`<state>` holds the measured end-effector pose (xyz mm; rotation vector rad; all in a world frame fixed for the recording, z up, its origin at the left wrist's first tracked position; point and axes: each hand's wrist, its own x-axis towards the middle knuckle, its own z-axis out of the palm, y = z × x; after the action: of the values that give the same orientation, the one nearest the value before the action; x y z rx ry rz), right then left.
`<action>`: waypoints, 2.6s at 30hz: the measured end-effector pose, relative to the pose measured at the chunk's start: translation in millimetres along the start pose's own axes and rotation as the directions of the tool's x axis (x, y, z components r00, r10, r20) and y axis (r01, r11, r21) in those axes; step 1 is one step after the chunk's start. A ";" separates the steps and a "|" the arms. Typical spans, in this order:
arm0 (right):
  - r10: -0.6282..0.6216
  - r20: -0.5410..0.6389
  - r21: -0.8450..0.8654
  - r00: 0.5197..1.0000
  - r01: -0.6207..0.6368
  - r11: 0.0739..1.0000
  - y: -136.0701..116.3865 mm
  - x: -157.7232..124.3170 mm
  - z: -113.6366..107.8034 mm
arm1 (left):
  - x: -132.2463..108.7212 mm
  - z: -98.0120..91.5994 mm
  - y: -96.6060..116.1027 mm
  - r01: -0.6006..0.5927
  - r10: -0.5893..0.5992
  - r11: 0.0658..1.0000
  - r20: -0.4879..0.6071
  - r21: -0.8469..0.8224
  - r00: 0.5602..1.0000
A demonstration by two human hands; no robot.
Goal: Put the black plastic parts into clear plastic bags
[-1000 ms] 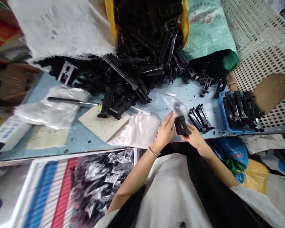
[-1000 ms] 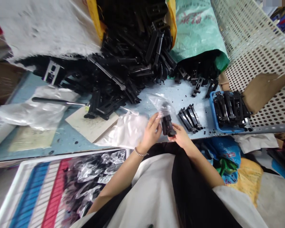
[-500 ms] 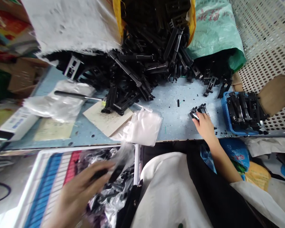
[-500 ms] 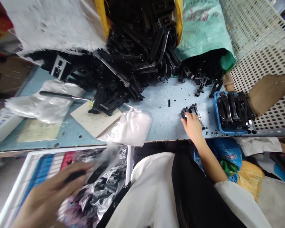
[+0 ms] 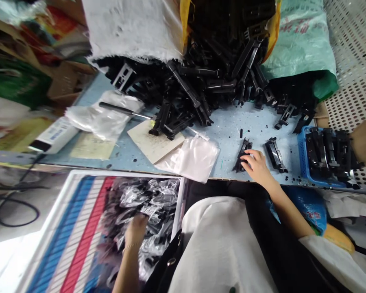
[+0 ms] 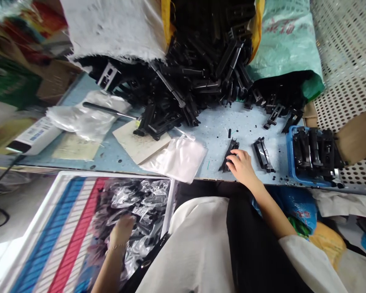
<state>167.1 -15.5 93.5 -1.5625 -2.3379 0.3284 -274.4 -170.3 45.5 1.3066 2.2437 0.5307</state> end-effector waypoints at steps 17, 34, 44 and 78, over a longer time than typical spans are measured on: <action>0.447 0.342 0.783 0.826 -0.514 0.351 1.4 0.2 -8.0 | 101.2 81.0 161.2 -0.398 0.505 0.811 0.170 -0.428 0.846; 0.330 0.392 0.898 0.859 -0.279 -0.339 -70.1 50.2 39.3 | 88.7 64.6 171.5 -0.557 0.614 0.775 0.147 -0.298 0.776; 0.238 0.448 0.787 0.862 -0.254 -0.563 -79.2 61.8 47.2 | 81.3 104.8 190.3 -0.007 0.254 0.714 0.250 -0.700 0.934; 0.243 0.315 0.823 0.918 -0.391 0.411 -69.9 26.7 51.8 | 31.1 83.1 191.5 -0.824 0.896 0.405 -0.010 -0.395 0.445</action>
<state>78.3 -18.2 73.8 -1.3731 -1.3957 1.5201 -106.6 -46.3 77.6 2.1564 1.0175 1.0282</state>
